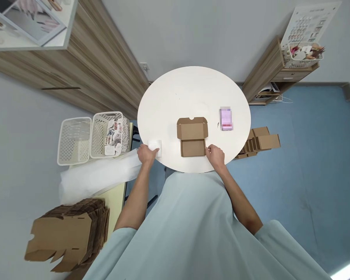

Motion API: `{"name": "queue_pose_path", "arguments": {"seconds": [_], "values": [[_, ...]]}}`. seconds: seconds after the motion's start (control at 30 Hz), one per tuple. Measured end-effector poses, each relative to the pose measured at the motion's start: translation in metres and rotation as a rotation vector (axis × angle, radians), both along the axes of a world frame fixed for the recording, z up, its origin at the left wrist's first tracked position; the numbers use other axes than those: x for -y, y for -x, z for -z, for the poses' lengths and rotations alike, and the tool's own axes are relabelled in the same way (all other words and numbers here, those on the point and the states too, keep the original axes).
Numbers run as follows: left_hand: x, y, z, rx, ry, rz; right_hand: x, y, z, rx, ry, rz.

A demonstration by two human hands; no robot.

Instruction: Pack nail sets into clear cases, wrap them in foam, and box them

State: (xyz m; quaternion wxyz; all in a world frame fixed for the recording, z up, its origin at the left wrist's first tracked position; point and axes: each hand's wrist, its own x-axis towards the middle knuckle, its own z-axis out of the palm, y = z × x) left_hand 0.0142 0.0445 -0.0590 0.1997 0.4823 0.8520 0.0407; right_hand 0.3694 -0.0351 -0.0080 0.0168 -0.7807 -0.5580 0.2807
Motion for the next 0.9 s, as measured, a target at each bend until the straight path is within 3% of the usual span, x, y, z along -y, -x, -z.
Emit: {"name": "queue_pose_path", "arguments": {"seconds": [0.27,0.33,0.47,0.57,0.7,0.9], "values": [[-0.004,-0.011,-0.037,0.172,-0.027,0.031,-0.006,-0.003,-0.013,-0.162,-0.098,0.036],[0.000,-0.017,-0.051,0.344,-0.025,-0.004,-0.009,-0.005,-0.016,-0.266,-0.149,0.058],[0.014,-0.038,-0.081,0.922,-0.018,-0.048,-0.013,-0.005,-0.022,-0.647,-0.242,0.145],[0.022,-0.060,-0.094,1.159,-0.010,-0.015,-0.014,0.002,-0.025,-0.988,-0.177,0.206],[0.023,-0.092,-0.087,1.181,0.039,-0.024,-0.015,0.012,-0.017,-1.138,-0.070,0.191],[0.025,-0.129,-0.048,1.011,0.011,-0.104,-0.022,0.017,0.010,-0.808,-0.103,0.191]]}}
